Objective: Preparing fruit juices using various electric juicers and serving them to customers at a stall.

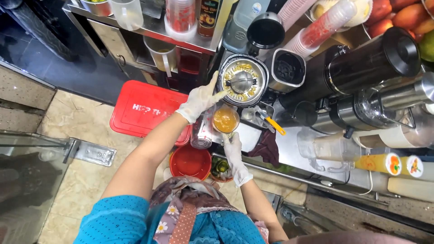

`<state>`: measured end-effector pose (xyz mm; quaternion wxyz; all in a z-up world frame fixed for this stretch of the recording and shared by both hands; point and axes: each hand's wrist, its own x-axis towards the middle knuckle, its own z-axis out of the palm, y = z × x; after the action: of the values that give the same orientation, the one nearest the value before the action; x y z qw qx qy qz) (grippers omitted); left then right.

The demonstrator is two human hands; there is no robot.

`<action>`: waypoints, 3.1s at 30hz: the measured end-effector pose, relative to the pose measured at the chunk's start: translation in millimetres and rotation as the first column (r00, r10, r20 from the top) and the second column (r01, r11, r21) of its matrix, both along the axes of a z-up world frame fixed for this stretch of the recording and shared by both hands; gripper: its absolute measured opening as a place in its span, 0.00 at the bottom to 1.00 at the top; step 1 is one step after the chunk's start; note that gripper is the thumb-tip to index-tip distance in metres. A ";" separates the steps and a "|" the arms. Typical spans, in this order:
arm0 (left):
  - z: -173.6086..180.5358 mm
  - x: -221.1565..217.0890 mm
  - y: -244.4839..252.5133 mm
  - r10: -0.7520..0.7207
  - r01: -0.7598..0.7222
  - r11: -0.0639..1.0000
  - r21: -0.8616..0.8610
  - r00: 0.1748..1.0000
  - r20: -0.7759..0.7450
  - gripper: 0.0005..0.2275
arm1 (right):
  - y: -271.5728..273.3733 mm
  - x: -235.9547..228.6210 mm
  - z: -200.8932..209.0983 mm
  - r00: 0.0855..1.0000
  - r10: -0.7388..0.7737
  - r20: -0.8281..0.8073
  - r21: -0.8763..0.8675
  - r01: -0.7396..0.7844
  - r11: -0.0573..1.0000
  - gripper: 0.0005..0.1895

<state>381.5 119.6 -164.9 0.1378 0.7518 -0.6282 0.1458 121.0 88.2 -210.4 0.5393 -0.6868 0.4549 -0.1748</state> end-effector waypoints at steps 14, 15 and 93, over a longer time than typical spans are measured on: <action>63.7 -17.1 13.4 0.351 -0.149 0.930 0.336 0.637 -0.687 0.46 | 2.2 -4.4 -3.0 1.000 -0.014 -0.011 0.016 0.014 1.000 0.13; 62.4 -16.3 12.9 0.356 -0.149 0.927 0.344 0.641 -0.680 0.46 | 2.3 -4.1 -4.2 1.000 -0.014 0.027 0.026 0.014 1.000 0.13; 55.9 -65.5 151.1 0.231 -0.362 0.928 0.092 0.364 -0.902 0.58 | -23.9 19.0 -21.1 0.996 0.077 0.037 -0.249 -0.065 0.966 0.15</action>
<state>316.0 270.7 -109.0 0.4689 0.8018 -0.2994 -0.2184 140.0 64.2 -231.4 0.4660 -0.7602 0.3919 -0.2266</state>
